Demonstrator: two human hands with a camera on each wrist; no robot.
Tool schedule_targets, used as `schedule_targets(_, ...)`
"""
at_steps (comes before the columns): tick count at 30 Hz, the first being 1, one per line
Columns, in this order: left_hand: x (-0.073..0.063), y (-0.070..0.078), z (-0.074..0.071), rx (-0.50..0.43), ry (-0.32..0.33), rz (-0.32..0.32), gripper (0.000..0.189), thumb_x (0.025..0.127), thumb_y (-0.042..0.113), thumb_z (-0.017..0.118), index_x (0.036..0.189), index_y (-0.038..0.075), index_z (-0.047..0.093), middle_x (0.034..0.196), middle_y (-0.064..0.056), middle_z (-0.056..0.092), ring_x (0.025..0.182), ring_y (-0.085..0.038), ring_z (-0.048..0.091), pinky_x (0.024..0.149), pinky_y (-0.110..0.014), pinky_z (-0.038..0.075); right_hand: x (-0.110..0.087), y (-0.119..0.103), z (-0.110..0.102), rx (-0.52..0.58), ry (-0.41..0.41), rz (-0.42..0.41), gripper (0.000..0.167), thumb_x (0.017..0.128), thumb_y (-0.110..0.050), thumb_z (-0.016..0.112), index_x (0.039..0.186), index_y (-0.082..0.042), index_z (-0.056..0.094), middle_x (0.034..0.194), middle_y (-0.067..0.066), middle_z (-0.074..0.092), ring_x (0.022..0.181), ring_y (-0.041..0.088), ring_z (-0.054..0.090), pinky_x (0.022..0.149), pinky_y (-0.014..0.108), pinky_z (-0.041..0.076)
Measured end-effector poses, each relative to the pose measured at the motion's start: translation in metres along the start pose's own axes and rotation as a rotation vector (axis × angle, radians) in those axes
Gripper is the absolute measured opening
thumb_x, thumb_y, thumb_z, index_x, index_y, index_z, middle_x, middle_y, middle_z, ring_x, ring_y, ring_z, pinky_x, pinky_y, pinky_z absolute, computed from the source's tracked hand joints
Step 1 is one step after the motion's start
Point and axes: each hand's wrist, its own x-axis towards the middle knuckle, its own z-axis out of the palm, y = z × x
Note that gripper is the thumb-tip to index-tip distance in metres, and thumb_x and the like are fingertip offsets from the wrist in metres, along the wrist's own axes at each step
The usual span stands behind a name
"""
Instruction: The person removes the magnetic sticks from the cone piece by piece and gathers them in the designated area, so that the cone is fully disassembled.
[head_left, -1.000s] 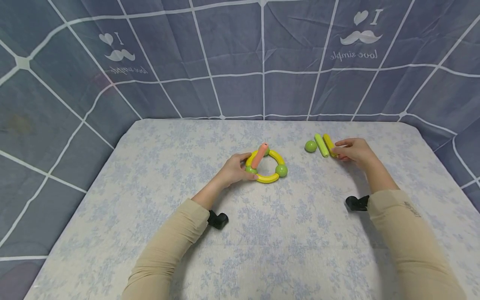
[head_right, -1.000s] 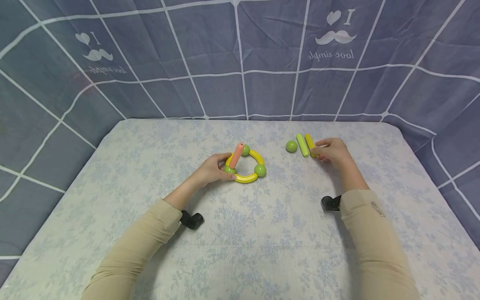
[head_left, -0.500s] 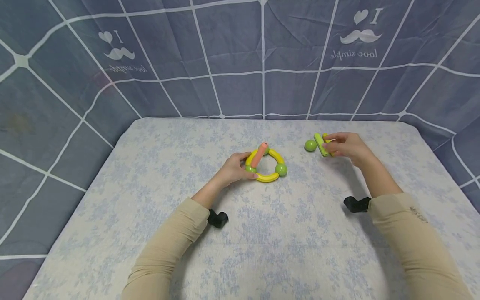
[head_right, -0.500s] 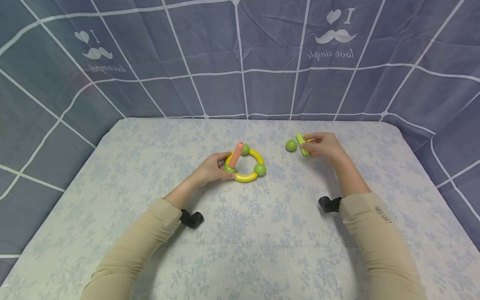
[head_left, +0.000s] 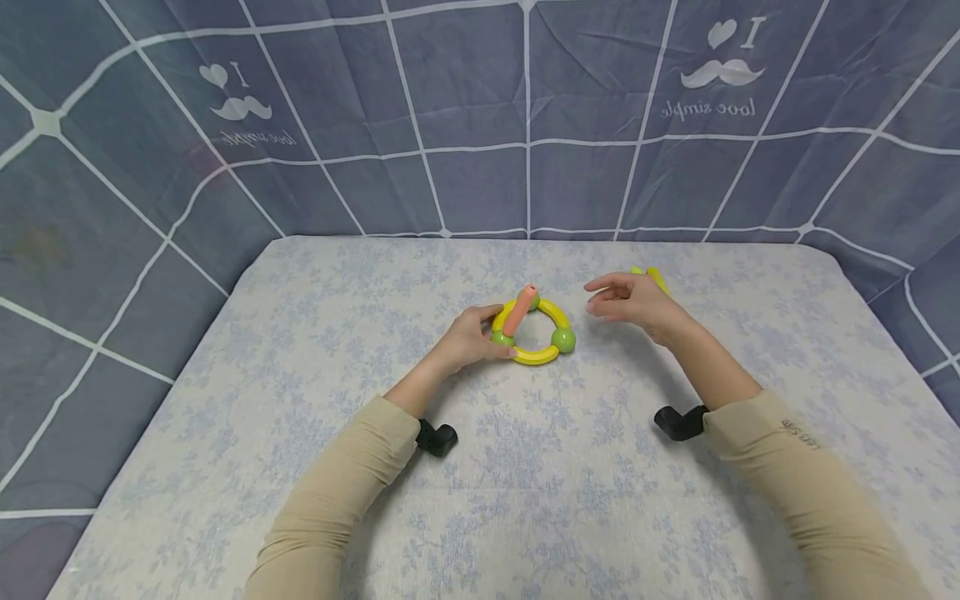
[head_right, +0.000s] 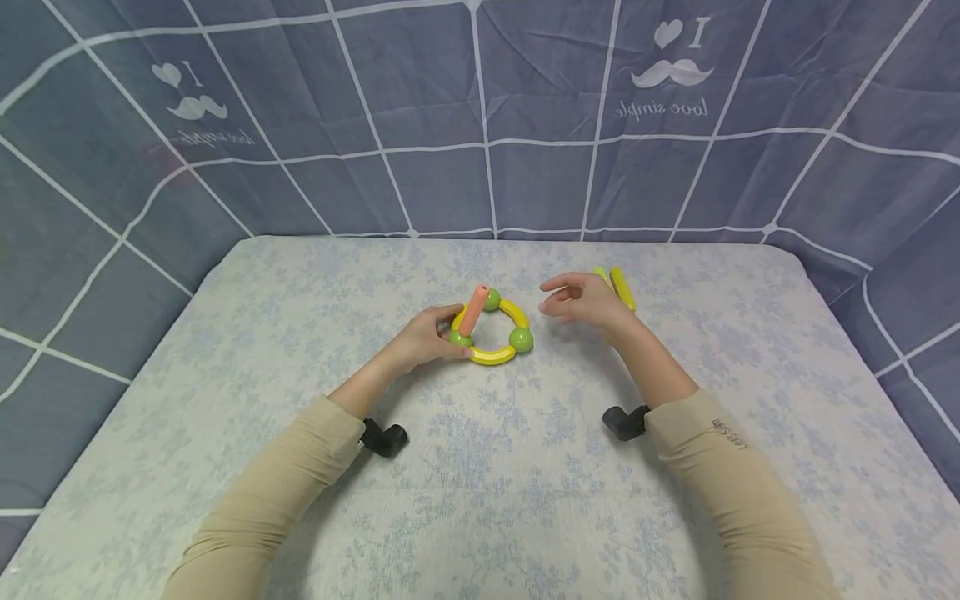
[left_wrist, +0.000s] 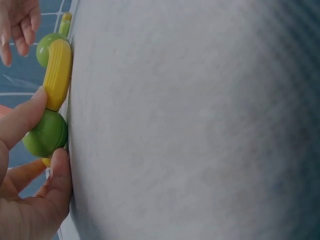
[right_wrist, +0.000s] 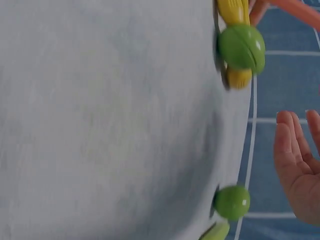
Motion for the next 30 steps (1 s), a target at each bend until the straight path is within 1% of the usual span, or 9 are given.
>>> schedule_targets(2,0.000,0.000,0.000,0.000,0.002,0.001,0.080,0.073,0.005,0.079,0.141,-0.001,0.036,0.144,-0.014,0.037,0.133,-0.025,0.033,0.110,-0.037,0.025,0.002,-0.003,0.010,0.040,-0.020,-0.013,0.050,0.087,-0.012,0.066,0.129,0.006,0.047,0.100,0.009,0.061,0.098,0.027,0.058,0.089,0.040,0.048)
schedule_targets(7,0.001,-0.001,0.000,-0.010,0.011,-0.004,0.081,0.072,0.005,0.079,0.141,-0.001,0.037,0.144,-0.014,0.037,0.133,-0.025,0.032,0.110,-0.038,0.024,0.008,-0.008,0.034,0.089,-0.040,-0.051,0.047,0.086,-0.011,0.065,0.127,0.007,0.049,0.104,0.014,0.061,0.094,0.024,0.059,0.087,0.038,0.049)
schedule_targets(12,0.001,-0.003,0.000,-0.036,0.003,0.002,0.081,0.072,0.004,0.079,0.140,-0.002,0.037,0.143,-0.015,0.038,0.132,-0.025,0.035,0.108,-0.037,0.027,0.015,-0.011,0.055,0.099,-0.045,-0.053,0.042,0.085,-0.012,0.066,0.122,0.002,0.054,0.103,0.013,0.061,0.092,0.025,0.059,0.080,0.034,0.050)
schedule_targets(16,0.001,-0.003,0.000,-0.043,-0.001,0.010,0.081,0.071,0.004,0.080,0.140,-0.003,0.037,0.143,-0.015,0.039,0.130,-0.026,0.037,0.107,-0.037,0.030,0.017,-0.013,0.070,0.102,-0.028,-0.073,0.035,0.085,-0.012,0.067,0.117,0.000,0.058,0.102,0.012,0.060,0.092,0.024,0.056,0.079,0.036,0.048)
schedule_targets(20,0.001,-0.004,-0.001,-0.044,-0.002,0.011,0.081,0.071,0.004,0.080,0.140,-0.002,0.037,0.143,-0.015,0.037,0.129,-0.026,0.037,0.106,-0.037,0.031,0.019,-0.016,0.081,0.122,-0.009,-0.101,0.033,0.085,-0.012,0.068,0.115,0.000,0.060,0.100,0.012,0.060,0.093,0.023,0.055,0.079,0.035,0.046)
schedule_targets(22,0.001,-0.004,-0.001,-0.048,-0.002,0.009,0.081,0.071,0.004,0.079,0.140,-0.002,0.037,0.143,-0.015,0.037,0.129,-0.025,0.037,0.106,-0.037,0.032,0.019,-0.017,0.085,0.138,-0.009,-0.101,0.035,0.086,-0.012,0.068,0.118,-0.001,0.059,0.101,0.012,0.061,0.095,0.023,0.055,0.080,0.034,0.045)
schedule_targets(27,0.001,-0.003,-0.001,-0.071,-0.002,0.006,0.080,0.071,0.003,0.079,0.140,-0.001,0.038,0.142,-0.014,0.039,0.129,-0.025,0.038,0.104,-0.036,0.034,0.022,-0.018,0.093,0.191,-0.015,-0.107,0.036,0.088,-0.010,0.065,0.121,0.000,0.056,0.104,0.017,0.064,0.097,0.026,0.059,0.081,0.032,0.047)
schedule_targets(30,0.000,-0.002,-0.002,-0.087,-0.005,0.006,0.079,0.071,0.003,0.079,0.139,-0.001,0.039,0.142,-0.013,0.041,0.129,-0.025,0.038,0.104,-0.037,0.035,0.024,-0.019,0.096,0.213,-0.014,-0.112,0.034,0.089,-0.009,0.063,0.120,0.001,0.055,0.106,0.019,0.064,0.096,0.025,0.061,0.081,0.034,0.049)
